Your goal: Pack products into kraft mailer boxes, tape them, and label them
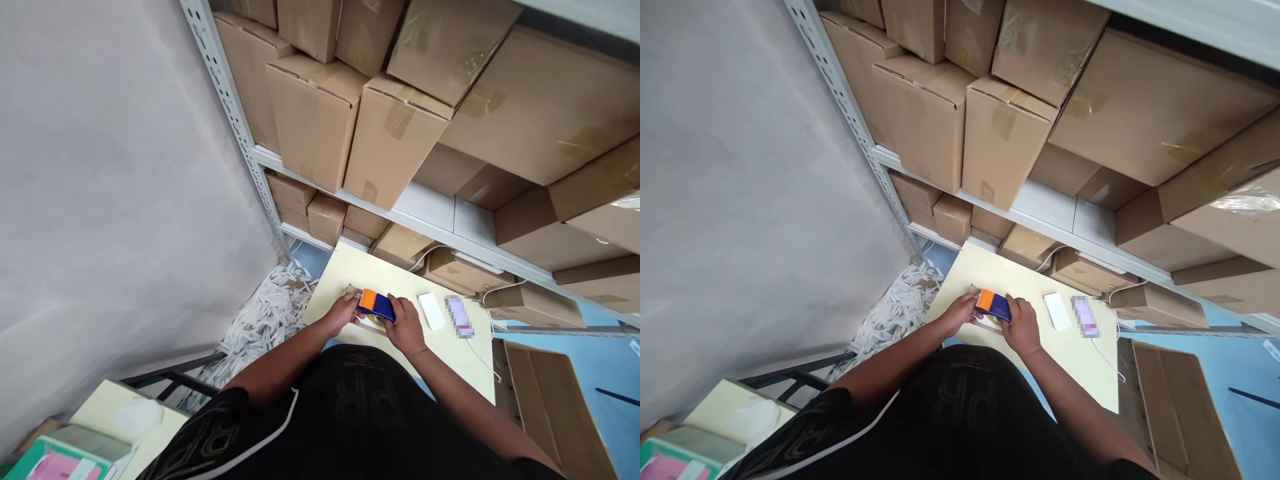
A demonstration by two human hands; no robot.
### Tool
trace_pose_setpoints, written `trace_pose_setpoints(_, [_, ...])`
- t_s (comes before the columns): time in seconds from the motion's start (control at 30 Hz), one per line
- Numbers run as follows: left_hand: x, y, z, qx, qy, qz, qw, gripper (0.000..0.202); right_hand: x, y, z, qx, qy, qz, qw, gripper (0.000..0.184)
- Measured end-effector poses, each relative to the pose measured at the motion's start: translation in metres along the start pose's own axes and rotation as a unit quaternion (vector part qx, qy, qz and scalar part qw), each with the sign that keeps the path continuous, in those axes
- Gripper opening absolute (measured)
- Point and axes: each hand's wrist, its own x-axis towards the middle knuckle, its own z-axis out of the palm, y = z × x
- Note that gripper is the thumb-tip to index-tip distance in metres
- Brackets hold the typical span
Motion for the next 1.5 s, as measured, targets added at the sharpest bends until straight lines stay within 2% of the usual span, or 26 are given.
trace_pose_setpoints(0.13, [0.004,0.0,0.003,0.055,0.022,-0.011,0.998,0.021,0.008,-0.013,-0.006,-0.061,-0.041,-0.013,0.997,0.065])
trace_pose_setpoints(0.2, [0.006,0.004,-0.005,0.121,0.054,0.002,0.991,0.017,0.013,-0.016,-0.012,-0.101,-0.075,-0.03,0.992,0.064])
trace_pose_setpoints(0.27, [0.006,0.015,-0.028,0.186,0.122,0.021,0.975,0.015,0.017,-0.01,-0.02,-0.143,-0.098,-0.042,0.984,0.062])
trace_pose_setpoints(0.3, [0.004,0.023,-0.045,0.217,0.18,0.031,0.959,0.016,0.018,-0.002,-0.025,-0.163,-0.104,-0.041,0.98,0.061])
trace_pose_setpoints(0.37, [-0.001,0.038,-0.088,0.23,0.239,0.04,0.943,0.019,0.016,0.02,-0.035,-0.191,-0.107,-0.02,0.976,0.059])
trace_pose_setpoints(0.43, [-0.009,0.049,-0.124,0.246,0.263,0.047,0.932,0.02,0.013,0.045,-0.044,-0.192,-0.103,0.01,0.976,0.056])
trace_pose_setpoints(0.5, [-0.014,0.05,-0.138,0.254,0.245,0.052,0.934,0.018,0.011,0.061,-0.049,-0.159,-0.091,0.028,0.983,0.056])
trace_pose_setpoints(0.57, [-0.015,0.044,-0.126,0.249,0.178,0.078,0.949,0.018,0.01,0.065,-0.048,-0.101,-0.064,0.04,0.992,0.057])
trace_pose_setpoints(0.63, [-0.012,0.035,-0.096,0.226,0.108,0.121,0.96,0.019,0.011,0.058,-0.044,-0.039,-0.026,0.054,0.997,0.059])
trace_pose_setpoints(0.73, [-0.002,0.025,-0.049,0.199,0.066,0.156,0.965,0.024,0.014,0.04,-0.036,0.031,0.019,0.069,0.997,0.061])
trace_pose_setpoints(0.8, [0.004,0.024,-0.027,0.188,0.037,0.147,0.97,0.028,0.015,0.032,-0.031,0.066,0.033,0.063,0.995,0.061])
trace_pose_setpoints(0.9, [0.007,0.029,-0.01,0.133,-0.026,0.092,0.986,0.038,0.014,0.024,-0.023,0.099,0.039,0.036,0.994,0.062])
trace_pose_setpoints(0.97, [0.007,0.032,-0.003,0.081,-0.057,0.056,0.994,0.045,0.013,0.021,-0.018,0.106,0.04,0.013,0.994,0.063])
trace_pose_setpoints(1.03, [0.006,0.032,0.003,0.05,-0.067,0.048,0.995,0.049,0.011,0.019,-0.014,0.106,0.039,0.002,0.994,0.065])
trace_pose_setpoints(1.2, [0.007,0.021,0.007,0.031,-0.067,0.044,0.996,0.04,0.004,0.019,-0.005,0.107,0.037,0.005,0.994,0.067])
trace_pose_setpoints(1.33, [0.008,0.02,0.004,0.139,-0.042,0.063,0.987,0.028,0.002,0.021,-0.006,0.067,0.022,-0.018,0.997,0.069])
trace_pose_setpoints(1.5, [0.001,0.029,-0.003,0.288,0.021,0.087,0.953,0.023,0.008,0.009,-0.024,-0.009,-0.064,-0.064,0.996,0.07])
